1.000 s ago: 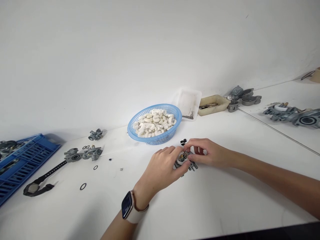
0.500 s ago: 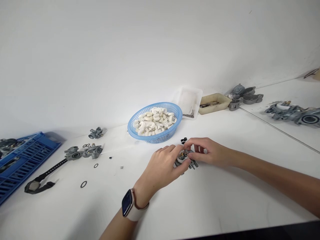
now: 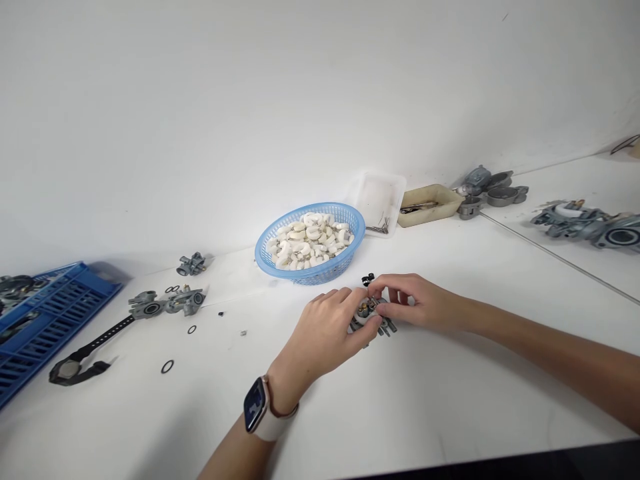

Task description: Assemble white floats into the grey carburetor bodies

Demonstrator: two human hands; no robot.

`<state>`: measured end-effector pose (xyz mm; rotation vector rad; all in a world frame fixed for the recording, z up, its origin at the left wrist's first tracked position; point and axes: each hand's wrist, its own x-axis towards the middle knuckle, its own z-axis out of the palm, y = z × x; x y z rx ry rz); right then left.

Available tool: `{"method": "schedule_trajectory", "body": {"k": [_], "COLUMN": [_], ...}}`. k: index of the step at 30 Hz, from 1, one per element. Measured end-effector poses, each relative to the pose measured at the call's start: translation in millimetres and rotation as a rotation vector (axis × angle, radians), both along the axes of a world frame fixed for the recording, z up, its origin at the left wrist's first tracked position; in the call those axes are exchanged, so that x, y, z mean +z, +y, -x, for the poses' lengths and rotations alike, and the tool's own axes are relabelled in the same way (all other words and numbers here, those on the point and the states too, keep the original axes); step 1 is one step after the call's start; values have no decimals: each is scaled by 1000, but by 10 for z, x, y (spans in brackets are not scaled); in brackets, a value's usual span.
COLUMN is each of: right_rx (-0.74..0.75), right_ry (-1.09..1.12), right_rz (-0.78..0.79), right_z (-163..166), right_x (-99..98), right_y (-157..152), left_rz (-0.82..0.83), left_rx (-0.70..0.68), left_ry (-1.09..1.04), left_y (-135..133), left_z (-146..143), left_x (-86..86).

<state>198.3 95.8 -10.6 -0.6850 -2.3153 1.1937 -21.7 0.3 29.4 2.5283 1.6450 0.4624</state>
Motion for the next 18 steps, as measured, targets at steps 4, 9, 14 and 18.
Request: {"method": "schedule_trajectory", "body": {"k": [4,9,14,18], "right_rx": [2,0,-2,0], "right_ry": [-2,-1,-1,-3], "right_rz": [4,0,-8,-1], "right_z": [-1,0,1,-2], "right_x": [-4,-9,-14,-20], "right_y": [1,2,6,10], "left_rz": [9,10,15,14], "left_rx": [-1,0,0,2], "left_ry": [-5,-9,-13,-11], "left_y": [-2,-8,-9,-5], "left_z": [-5,-5,-1,-3], "left_x": [-5,-10,-10,-8]}}
